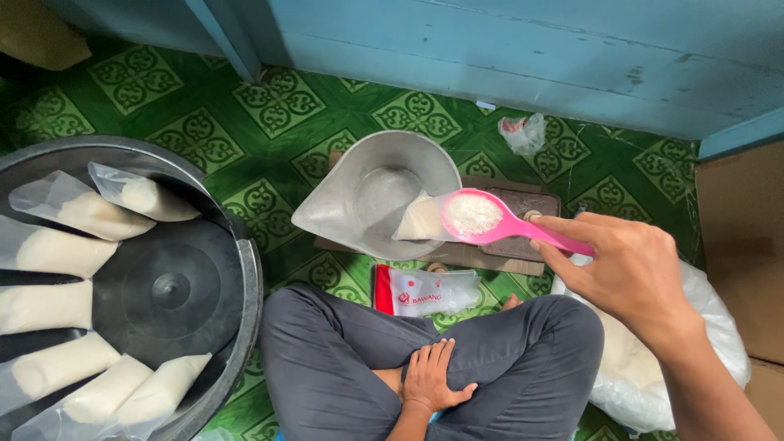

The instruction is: The person scoops white powder from a large bag into small plastic bags, then uses a heat sealer to seal them.

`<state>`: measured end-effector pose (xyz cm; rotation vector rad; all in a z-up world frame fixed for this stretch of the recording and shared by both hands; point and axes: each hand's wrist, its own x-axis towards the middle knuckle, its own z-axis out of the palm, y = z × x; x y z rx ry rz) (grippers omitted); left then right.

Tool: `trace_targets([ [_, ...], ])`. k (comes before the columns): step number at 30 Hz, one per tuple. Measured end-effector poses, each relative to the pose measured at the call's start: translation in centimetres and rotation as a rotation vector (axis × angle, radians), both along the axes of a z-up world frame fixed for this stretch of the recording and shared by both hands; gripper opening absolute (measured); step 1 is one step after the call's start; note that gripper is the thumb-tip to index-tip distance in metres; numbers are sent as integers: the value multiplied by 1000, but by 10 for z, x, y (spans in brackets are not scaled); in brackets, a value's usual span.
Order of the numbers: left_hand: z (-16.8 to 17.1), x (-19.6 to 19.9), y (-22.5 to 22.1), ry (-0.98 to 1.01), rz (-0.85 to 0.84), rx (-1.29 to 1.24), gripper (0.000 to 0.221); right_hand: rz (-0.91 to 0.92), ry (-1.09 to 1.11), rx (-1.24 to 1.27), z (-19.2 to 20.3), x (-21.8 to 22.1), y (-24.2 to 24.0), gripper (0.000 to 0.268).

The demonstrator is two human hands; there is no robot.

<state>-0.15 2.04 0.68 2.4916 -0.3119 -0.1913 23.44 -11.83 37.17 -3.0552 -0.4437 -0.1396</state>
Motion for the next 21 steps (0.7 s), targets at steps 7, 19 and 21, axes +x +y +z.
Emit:
trace_targets([
  [7,-2,-1,-1,-57,18,5,89,100,-105,-105,-11,-2,9,29],
  [19,-3,-3,-1,-46,20,25,90,364,-311,-395,-35,-13,22,24],
  [21,-4,-3,-1,-53,13,27,90,351,-314,-399,-33,-14,21,32],
])
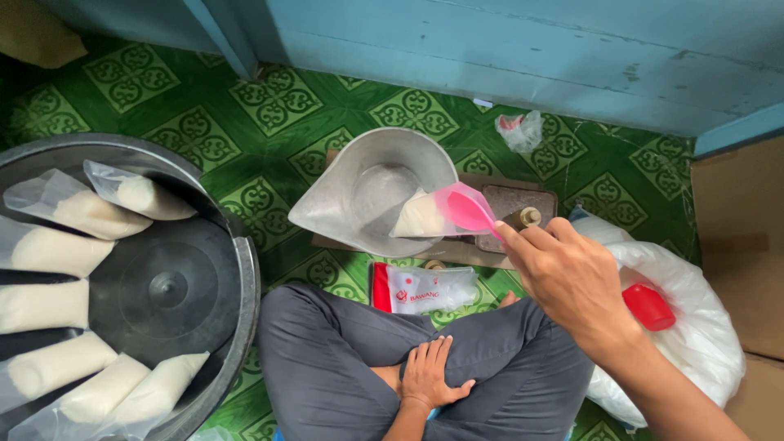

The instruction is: The person scoops white powder from a large bag into small plastic bags, then uses a heat sealer to seal them.

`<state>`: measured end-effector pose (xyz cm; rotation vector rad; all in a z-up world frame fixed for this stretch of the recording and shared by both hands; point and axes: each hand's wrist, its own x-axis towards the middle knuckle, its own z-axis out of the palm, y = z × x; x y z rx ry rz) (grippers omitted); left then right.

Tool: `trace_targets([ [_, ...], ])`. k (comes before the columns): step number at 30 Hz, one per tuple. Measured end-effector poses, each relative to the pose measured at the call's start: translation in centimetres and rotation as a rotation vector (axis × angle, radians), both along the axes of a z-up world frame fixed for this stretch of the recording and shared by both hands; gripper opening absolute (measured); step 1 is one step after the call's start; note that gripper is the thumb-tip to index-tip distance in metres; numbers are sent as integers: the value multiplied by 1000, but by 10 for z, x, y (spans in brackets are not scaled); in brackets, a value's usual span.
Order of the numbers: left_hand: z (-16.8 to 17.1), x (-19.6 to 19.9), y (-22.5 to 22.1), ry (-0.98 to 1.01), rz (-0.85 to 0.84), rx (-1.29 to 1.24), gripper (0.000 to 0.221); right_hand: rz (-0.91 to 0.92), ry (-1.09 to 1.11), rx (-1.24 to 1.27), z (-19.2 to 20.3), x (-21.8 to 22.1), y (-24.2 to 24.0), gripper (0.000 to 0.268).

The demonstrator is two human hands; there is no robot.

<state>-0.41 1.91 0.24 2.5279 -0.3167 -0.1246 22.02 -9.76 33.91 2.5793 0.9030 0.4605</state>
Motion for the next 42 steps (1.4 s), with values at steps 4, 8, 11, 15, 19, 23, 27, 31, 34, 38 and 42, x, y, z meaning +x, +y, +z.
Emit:
trace_targets([
  [4,1,0,-1,-8,8,-6,89,-8,49,79,3,-1,-4,21],
  [8,1,0,-1,-11,10,-16,87,-45,66,177,10,-3,-8,20],
  [11,-1,0,-2,-17,12,-11,88,-65,26,213,20,-8,-13,19],
  [15,-1,-1,-4,-37,2,47,88,-113,40,309,31,-18,-28,14],
  [19,-1,-1,-5,-93,14,58,87,-216,83,563,44,-34,-53,24],
  [23,-7,-2,-8,-128,29,79,88,-403,196,980,59,-59,-84,35],
  [27,-2,1,-10,-152,-1,101,87,-706,185,1150,45,-91,-128,32],
  [31,-2,2,-12,-189,24,139,86,-978,179,1327,-7,-124,-190,29],
  [34,-4,0,-14,-186,24,172,86,-1169,187,1262,-59,-158,-236,31],
  [38,-10,0,-15,-149,21,218,87,-1470,298,1023,-116,-197,-269,34],
  [42,-7,0,-16,-154,-14,224,84,-1650,407,837,-155,-213,-271,43],
])
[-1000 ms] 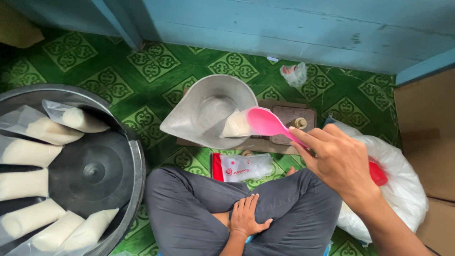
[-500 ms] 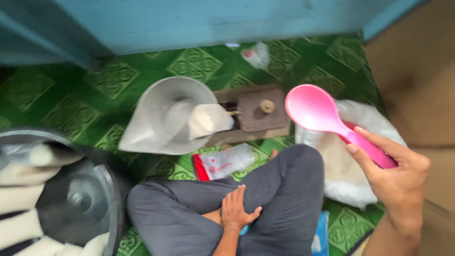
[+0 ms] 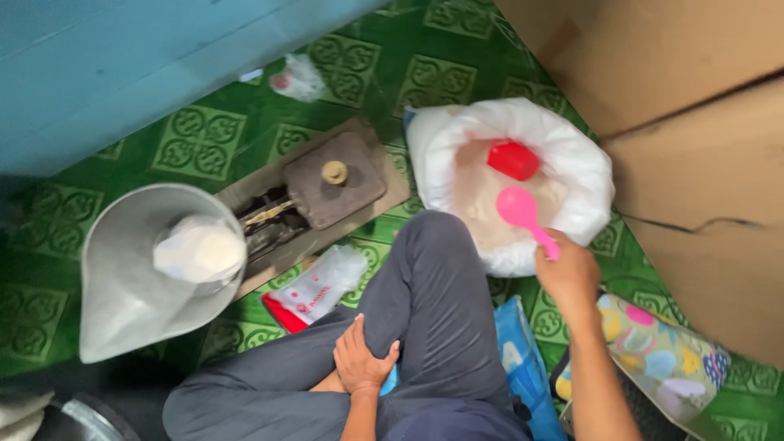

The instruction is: The person scoops white powder from a large bag into small plastic bags, then uses a heat sealer to seal them.

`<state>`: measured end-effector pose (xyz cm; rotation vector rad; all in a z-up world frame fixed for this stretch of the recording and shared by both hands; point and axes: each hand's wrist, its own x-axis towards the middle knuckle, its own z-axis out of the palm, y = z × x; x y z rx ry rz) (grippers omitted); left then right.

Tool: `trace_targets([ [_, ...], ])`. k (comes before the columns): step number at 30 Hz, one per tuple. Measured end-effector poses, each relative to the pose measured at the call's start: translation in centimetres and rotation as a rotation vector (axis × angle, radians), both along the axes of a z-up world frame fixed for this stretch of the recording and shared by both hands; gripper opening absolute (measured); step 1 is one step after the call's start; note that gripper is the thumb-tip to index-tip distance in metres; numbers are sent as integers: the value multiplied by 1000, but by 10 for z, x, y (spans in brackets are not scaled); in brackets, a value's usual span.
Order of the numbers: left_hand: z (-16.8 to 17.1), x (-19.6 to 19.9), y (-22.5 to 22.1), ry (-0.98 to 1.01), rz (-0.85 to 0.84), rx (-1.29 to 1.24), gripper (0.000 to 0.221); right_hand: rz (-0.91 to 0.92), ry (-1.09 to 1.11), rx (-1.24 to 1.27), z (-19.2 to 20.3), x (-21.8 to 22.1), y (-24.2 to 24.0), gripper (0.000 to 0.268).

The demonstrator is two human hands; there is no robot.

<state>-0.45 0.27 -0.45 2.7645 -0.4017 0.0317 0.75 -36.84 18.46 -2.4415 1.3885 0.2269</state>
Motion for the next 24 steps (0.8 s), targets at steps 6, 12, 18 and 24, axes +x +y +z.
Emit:
trace_targets([
  [6,-4,-2,-1,2,8,29,86,80,91,222,-2,12,21,42],
  [12,0,-2,-3,19,10,22,86,64,69,318,0,22,18,45],
  [18,1,0,-5,-24,1,11,85,77,12,191,-1,11,8,44],
  [24,2,-1,-4,-13,-2,1,85,0,-136,397,-3,7,15,45],
])
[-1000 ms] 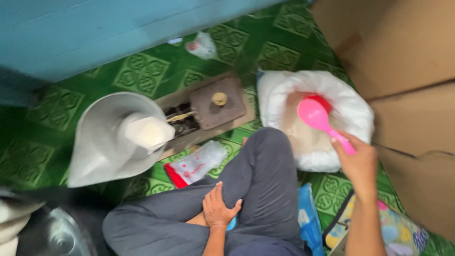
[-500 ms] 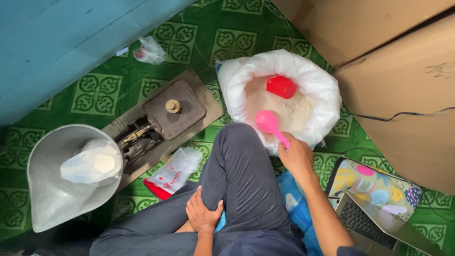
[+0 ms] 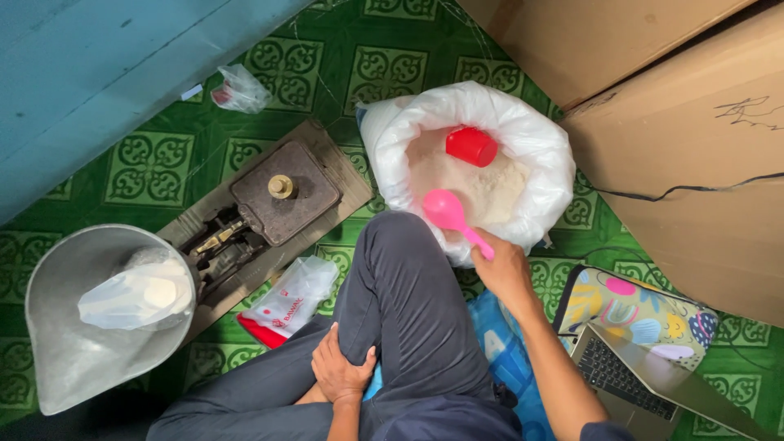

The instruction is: The person scoops white powder from a large bag into small plastic bags, then uses a heat sealer to seal them.

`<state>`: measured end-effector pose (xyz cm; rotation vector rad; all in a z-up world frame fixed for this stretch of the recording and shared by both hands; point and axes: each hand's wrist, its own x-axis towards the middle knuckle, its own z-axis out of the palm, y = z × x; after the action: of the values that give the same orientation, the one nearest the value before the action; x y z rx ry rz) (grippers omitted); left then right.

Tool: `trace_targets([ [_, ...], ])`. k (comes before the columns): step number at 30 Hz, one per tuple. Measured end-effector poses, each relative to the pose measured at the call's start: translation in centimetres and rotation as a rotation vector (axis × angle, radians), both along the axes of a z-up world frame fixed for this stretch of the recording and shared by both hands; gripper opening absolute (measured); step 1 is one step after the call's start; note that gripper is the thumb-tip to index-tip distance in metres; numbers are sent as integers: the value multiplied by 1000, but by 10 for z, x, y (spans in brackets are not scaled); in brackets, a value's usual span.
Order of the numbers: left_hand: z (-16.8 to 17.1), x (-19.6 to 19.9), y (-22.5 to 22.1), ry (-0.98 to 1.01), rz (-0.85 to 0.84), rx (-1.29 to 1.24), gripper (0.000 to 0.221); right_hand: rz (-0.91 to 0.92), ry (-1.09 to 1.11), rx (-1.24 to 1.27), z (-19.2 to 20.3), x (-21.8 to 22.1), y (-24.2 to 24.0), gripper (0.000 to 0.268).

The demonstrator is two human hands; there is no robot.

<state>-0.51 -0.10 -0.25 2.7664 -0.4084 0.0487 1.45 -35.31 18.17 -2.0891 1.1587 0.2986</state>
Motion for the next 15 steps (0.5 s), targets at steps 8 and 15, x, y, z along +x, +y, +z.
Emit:
trace_targets([
  [8,-2,-1,1,9,8,27,86,131,123,-184,13,-9,-16,42],
  [15,1,0,0,-24,0,14,85,94,264,-470,-31,-28,-50,41],
])
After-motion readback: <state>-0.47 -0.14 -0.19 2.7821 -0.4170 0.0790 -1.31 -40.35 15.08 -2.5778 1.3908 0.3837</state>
